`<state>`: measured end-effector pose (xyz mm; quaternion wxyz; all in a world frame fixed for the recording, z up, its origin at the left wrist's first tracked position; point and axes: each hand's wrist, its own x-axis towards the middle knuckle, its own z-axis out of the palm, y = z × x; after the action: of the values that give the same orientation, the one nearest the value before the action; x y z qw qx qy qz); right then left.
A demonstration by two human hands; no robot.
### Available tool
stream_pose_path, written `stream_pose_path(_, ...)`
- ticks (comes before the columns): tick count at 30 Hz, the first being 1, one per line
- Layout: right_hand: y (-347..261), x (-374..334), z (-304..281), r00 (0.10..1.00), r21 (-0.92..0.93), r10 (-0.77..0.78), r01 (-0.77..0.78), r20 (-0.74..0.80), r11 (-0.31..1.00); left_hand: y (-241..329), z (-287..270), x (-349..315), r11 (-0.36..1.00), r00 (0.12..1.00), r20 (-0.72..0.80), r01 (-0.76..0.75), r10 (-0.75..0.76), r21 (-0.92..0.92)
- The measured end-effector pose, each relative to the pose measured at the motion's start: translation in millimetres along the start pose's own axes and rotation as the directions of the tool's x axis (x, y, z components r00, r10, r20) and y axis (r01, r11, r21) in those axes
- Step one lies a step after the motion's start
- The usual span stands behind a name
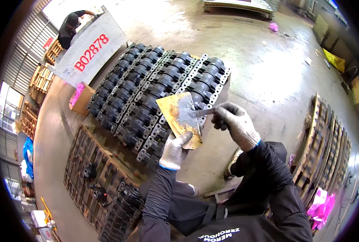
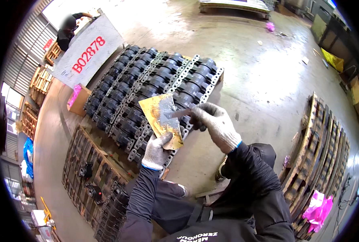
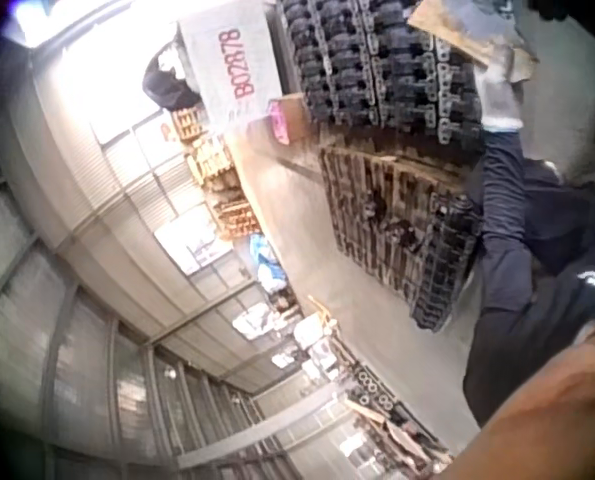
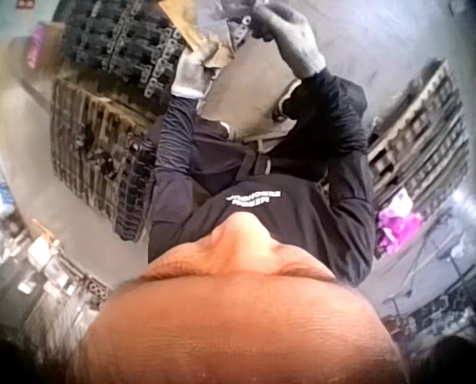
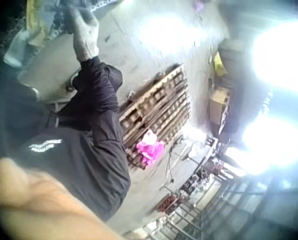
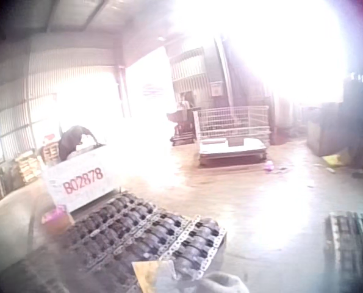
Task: The person applies a grey compound to the surface of black mechanical parts arranged on a wooden pallet using a flat metal scraper. They repeatedly scoop the compound from the scraper and spread it onto the parts. The person moves around the pallet to reach different sections and eventually walks to a workbench to wipe the scraper.
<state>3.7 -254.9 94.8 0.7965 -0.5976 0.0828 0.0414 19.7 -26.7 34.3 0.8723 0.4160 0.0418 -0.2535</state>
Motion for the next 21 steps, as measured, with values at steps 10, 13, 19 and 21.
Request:
stream_pose_path(10, 40, -5, -3, 0.959, 0.15, 0.253, -0.27, 0.124, 0.951, -5, 1, -7, 0.991, 0.996, -0.025, -0.089, 0.087, -0.101)
stream_pose_path(13, 48, -8, -4, 0.936, 0.285, 0.317, -0.348, 0.15, 0.893, -8, 3, -6, 0.99, 0.998, 0.062, -0.015, 0.025, -0.144)
stream_pose_path(19, 55, -18, -7, 0.917, 0.464, 0.378, -0.393, 0.13, 0.794, -18, 0, -2, 0.976, 0.98, 0.181, 0.116, -0.082, -0.185)
stream_pose_path(21, 59, -17, -17, 0.921, 0.531, 0.378, -0.37, 0.098, 0.762, -22, 2, 3, 0.978, 0.97, 0.208, 0.16, -0.129, -0.136)
